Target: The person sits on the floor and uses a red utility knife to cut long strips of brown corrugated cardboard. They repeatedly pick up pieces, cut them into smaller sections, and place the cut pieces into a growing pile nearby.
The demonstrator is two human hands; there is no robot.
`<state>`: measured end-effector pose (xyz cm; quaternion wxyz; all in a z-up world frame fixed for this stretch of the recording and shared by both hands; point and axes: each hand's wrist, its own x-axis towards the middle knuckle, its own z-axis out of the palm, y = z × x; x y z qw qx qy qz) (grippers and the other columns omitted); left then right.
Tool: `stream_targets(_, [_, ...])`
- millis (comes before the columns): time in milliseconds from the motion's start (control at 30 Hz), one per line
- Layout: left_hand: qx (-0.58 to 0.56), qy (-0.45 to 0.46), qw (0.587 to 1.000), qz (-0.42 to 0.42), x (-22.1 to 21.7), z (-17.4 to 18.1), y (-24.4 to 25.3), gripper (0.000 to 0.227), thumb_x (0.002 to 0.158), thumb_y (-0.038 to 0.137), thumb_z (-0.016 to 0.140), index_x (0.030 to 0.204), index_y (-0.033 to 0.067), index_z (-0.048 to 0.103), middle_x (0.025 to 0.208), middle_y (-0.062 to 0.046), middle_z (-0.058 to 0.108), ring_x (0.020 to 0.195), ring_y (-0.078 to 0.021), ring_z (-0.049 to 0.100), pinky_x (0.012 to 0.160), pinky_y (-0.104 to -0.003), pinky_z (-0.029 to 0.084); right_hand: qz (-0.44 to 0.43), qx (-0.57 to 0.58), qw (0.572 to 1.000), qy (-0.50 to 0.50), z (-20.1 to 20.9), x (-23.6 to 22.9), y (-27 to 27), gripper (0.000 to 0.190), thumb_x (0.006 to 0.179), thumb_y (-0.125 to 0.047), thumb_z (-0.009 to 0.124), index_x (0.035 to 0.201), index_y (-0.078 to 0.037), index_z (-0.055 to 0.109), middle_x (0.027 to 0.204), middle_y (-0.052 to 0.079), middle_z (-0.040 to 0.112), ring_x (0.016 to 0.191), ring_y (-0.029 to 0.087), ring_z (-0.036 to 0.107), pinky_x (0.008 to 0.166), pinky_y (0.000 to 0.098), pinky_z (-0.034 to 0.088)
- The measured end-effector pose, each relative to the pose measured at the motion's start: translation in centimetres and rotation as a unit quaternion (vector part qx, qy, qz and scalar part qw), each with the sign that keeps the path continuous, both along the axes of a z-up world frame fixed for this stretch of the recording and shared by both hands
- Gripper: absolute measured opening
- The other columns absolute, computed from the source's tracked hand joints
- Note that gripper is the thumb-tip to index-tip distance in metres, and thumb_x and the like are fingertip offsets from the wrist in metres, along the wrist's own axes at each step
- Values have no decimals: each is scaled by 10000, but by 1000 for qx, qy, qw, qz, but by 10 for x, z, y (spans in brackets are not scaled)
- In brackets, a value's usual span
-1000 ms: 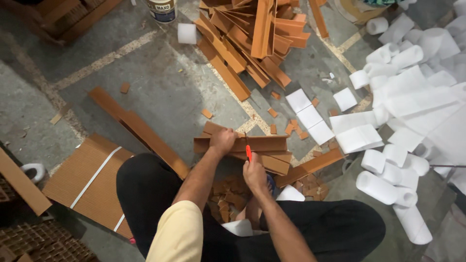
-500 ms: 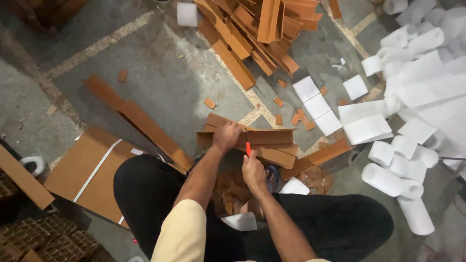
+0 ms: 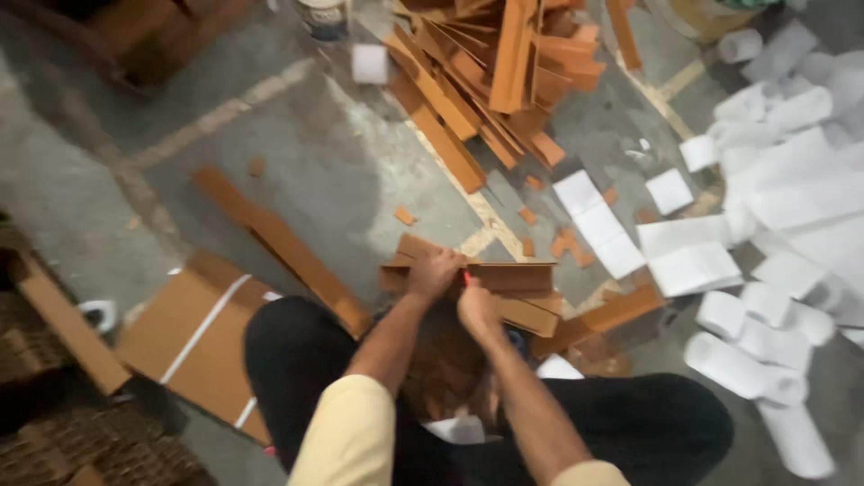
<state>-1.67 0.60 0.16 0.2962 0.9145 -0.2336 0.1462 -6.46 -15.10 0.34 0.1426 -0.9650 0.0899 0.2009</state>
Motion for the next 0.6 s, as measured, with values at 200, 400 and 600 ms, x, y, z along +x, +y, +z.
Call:
stream_targets(200, [-10, -59, 998, -27, 4, 6, -2, 149, 836, 176, 591, 872, 161, 735, 864, -98, 683, 845, -340, 672, 750, -484, 549, 13, 90, 995, -44, 117, -54, -21, 378, 963, -357, 545, 1188, -70, 643, 1048, 301, 692, 1000, 513, 648, 860, 621, 496])
stream_targets(400, [120, -21, 993, 10, -6, 30, -6, 99, 880, 170, 593, 863, 147, 687, 879, -81, 691, 865, -304, 694, 715, -482, 543, 223, -96, 941, -236, 369, -25, 14, 360, 1018, -385, 460, 1232, -122, 581, 1256, 151, 606, 1190, 346, 587, 1033, 527, 463])
stream_targets(600, [84, 4, 996, -34, -9, 58, 1, 390, 905, 149, 566, 1272, 144, 696, 896, -155, 688, 796, -350, 682, 696, -503, 536, 386, -255, 656, -596, 605, 10, 34, 340, 1100, -211, 473, 1313, 37, 564, 1618, 267, 429, 1548, 367, 352, 1217, 727, 197])
